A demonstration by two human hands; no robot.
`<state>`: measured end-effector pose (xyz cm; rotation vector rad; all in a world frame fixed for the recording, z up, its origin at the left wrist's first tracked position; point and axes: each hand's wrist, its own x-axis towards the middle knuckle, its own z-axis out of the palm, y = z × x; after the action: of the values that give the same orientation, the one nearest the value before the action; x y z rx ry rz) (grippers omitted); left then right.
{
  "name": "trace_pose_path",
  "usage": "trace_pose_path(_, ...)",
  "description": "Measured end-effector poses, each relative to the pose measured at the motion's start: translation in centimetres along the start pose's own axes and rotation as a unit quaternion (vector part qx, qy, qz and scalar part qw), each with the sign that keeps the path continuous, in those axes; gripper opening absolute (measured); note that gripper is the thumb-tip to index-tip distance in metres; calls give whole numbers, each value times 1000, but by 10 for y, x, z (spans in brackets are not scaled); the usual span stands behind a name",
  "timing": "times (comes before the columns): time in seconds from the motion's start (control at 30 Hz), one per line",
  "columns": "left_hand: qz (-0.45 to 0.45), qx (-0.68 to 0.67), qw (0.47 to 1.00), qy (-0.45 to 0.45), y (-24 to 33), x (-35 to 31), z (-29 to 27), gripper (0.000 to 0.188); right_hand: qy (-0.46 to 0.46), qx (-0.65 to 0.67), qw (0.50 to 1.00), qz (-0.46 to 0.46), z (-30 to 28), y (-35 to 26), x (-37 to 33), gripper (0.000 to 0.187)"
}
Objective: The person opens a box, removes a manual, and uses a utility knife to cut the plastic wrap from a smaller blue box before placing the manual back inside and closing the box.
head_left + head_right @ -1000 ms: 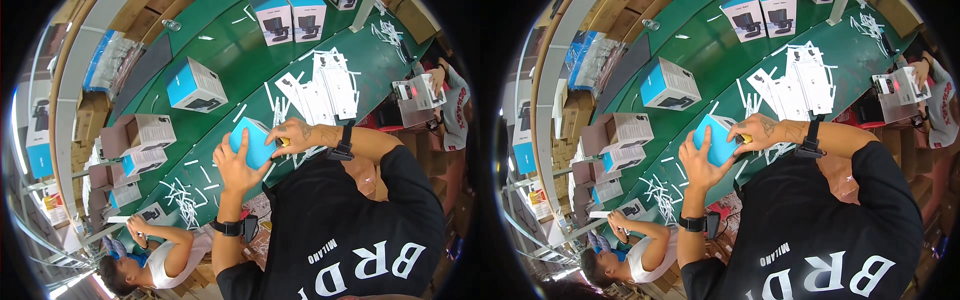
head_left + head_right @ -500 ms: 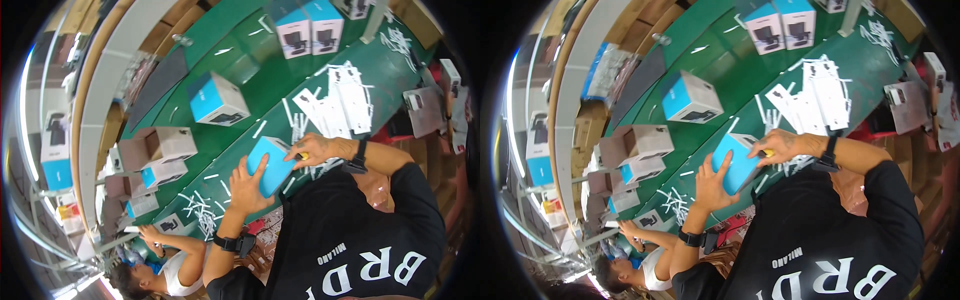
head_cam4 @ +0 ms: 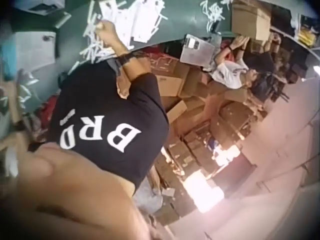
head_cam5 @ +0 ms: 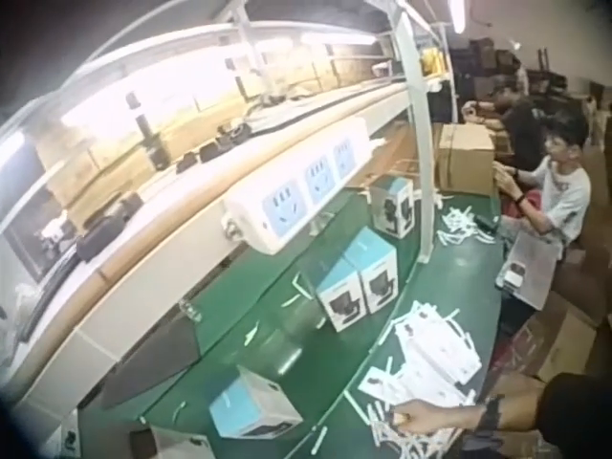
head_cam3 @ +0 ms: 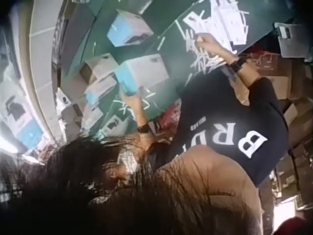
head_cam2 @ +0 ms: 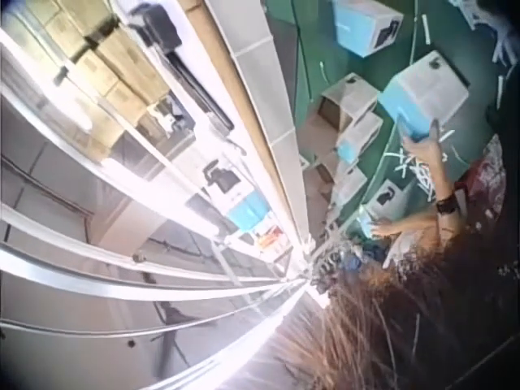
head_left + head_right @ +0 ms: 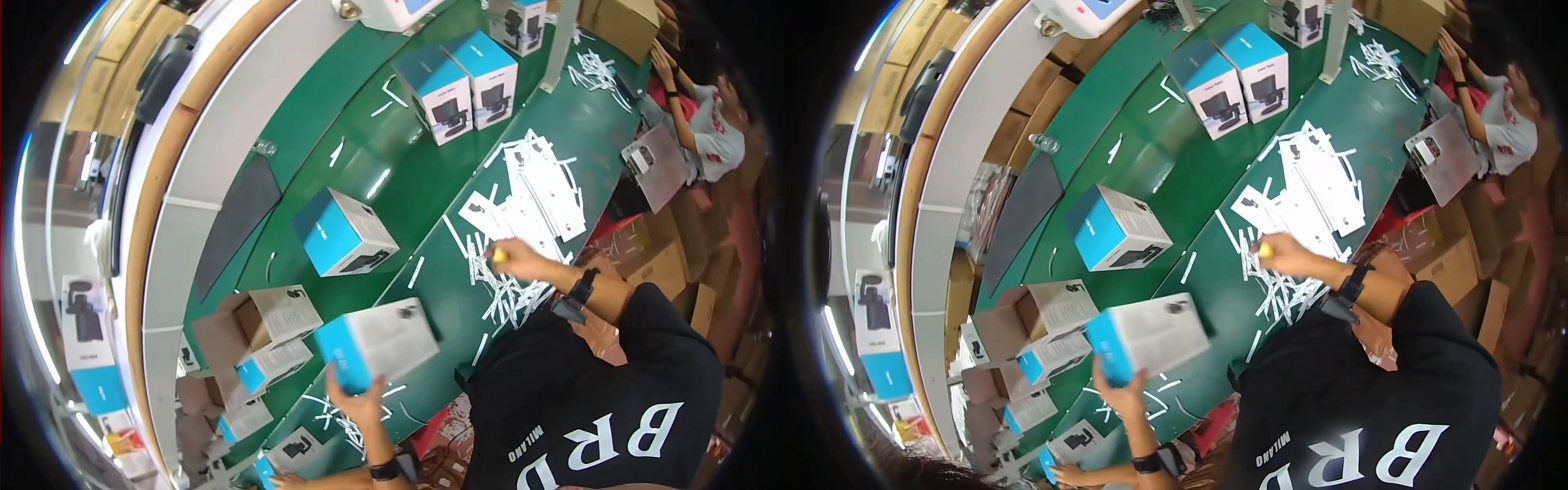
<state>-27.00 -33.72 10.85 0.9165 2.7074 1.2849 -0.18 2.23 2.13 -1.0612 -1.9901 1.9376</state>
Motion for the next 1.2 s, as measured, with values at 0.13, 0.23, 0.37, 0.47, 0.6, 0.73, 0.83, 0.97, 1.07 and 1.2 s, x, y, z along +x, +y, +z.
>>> trace_pose_path(0.13, -76, -37, 991, 103, -33, 87, 7, 85, 252, -17, 967, 34, -68, 47, -1, 33)
trace_pose_path(0.23, -42, 87, 983, 159, -21, 158, 44, 82, 351, -137, 924, 73, -96, 57, -4, 45)
trace_pose_path(0.37, -28, 160, 973, 164, 12, 214, 109, 70, 353, -350, 860, 117, -80, 44, -5, 63)
trace_pose_path(0.47, -28, 185, 968, 167, 16, 238, 130, 62, 269, -364, 879, 150, -54, 28, -3, 68)
trace_pose_path(0.6, 54, 310, 949, -14, 29, 263, 89, 55, 266, -371, 880, 129, -43, 65, -20, 49)
trace_pose_path(0.73, -4, 551, 831, -74, -77, 263, -18, 48, 222, -458, 857, 77, -38, 93, -12, 28)
trace_pose_path(0.83, -5, 575, 816, -59, -74, 228, -19, 37, 223, -456, 861, 31, -36, 85, -29, 18)
trace_pose_path(0.97, -41, 553, 828, -87, -73, 220, -25, 34, 315, -416, 851, -52, -38, 71, -31, 17)
trace_pose_path(1.07, 31, 567, 818, -91, -52, 214, -10, 27, 348, -432, 830, -62, -48, 74, -36, 15)
trace_pose_path(1.2, 90, 564, 807, -149, -7, 153, -30, 27, 353, -448, 818, -75, -68, 82, -24, 11)
